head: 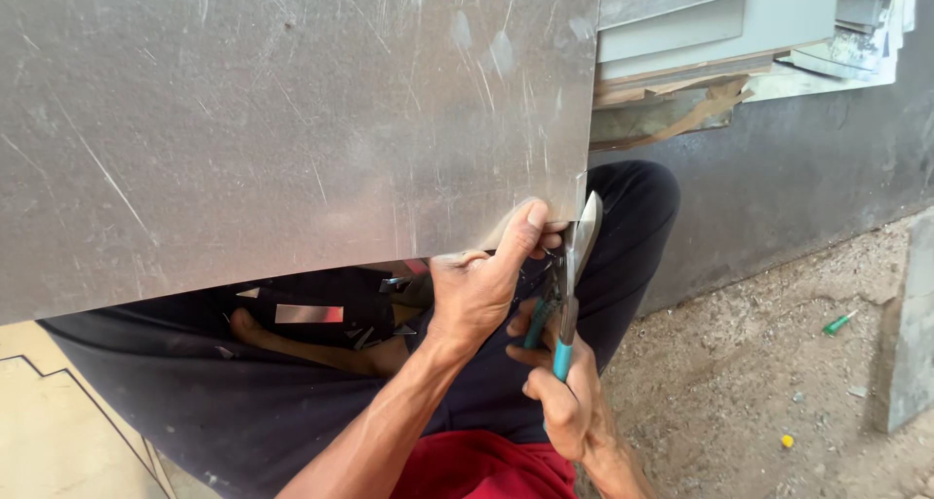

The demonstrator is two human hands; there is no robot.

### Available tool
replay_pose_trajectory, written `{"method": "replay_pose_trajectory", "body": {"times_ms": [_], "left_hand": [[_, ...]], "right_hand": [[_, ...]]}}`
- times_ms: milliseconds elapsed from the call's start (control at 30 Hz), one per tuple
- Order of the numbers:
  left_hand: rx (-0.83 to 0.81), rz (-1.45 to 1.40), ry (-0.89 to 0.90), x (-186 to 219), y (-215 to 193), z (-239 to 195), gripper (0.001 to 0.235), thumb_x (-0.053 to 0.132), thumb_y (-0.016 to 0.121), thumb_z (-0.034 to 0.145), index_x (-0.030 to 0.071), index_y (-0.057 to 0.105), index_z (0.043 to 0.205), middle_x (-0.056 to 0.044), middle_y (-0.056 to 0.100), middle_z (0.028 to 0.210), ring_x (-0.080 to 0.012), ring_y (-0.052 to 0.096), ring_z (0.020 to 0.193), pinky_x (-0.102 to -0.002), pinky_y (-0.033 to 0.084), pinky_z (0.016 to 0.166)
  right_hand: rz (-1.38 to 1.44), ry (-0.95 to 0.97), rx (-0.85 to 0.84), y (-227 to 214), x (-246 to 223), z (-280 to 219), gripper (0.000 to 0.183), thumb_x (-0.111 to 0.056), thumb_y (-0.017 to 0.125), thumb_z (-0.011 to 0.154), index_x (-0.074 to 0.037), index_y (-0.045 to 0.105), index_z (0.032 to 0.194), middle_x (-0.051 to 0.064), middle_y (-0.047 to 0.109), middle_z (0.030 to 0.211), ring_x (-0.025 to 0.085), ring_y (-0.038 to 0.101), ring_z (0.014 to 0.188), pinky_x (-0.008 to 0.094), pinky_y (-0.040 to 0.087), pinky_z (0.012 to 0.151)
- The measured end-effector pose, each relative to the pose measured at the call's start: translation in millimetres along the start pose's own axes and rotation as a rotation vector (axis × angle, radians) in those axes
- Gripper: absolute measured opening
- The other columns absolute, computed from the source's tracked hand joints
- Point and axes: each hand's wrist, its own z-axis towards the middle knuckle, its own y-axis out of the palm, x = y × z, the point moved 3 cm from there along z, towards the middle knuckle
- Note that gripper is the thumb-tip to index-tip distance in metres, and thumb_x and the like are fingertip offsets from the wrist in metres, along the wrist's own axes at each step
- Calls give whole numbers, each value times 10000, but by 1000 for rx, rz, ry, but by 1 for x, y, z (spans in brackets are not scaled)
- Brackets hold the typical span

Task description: The person uses snips to cut various sections and notches from a large metal sheet while sitting on the ground.

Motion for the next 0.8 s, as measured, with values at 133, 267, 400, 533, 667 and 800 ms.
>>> {"method": "replay_pose_trajectory", "body": {"times_ms": [133,267,400,533,667,800], "left_hand": [[17,-62,43,-3,0,0,168,111,731,969,-29,770,1054,-78,774,914,-127,728,769,-260,598,685],[38,-54,28,-9,0,0,164,97,730,962,-33,769,1053,-71,774,908,-120,724,765,-254,599,682],[57,-123,40,-7,2,0,151,93,741,957,-34,769,1033,-79,767,901,-123,718,756,-263,602,687],[139,-141,-82,2,-19,-9,169,83,774,887,-38,778,1005,-79,770,867,-141,725,721,-274,596,657],[281,-347,30,20,-16,-34,178,64,820,852,-41,734,967,-90,746,857,-166,708,722,-286,557,629],[439,-307,55,36,33,-44,225,34,882,762,-30,766,944,-39,702,894,-127,643,726,-249,529,647]], "right_hand": [[-70,20,52,-2,-8,4,629,-123,479,617,-12,524,1234,141,617,1087,244,642,962,388,591,800],[-180,-35,94,-9,-2,3,455,-129,485,646,16,596,1063,133,623,847,233,587,722,362,535,642],[-205,19,142,-9,18,8,265,-143,515,701,36,620,866,120,592,645,239,531,559,347,437,525],[-727,-235,257,-49,6,2,260,-157,574,714,-27,627,933,153,620,665,324,614,578,410,474,551],[-980,-381,284,-73,-5,-8,207,-101,577,784,-7,584,967,222,628,757,434,628,720,483,477,621],[-676,-278,173,-69,20,-24,190,-118,587,758,-37,660,914,157,646,650,301,650,595,399,500,572]]}}
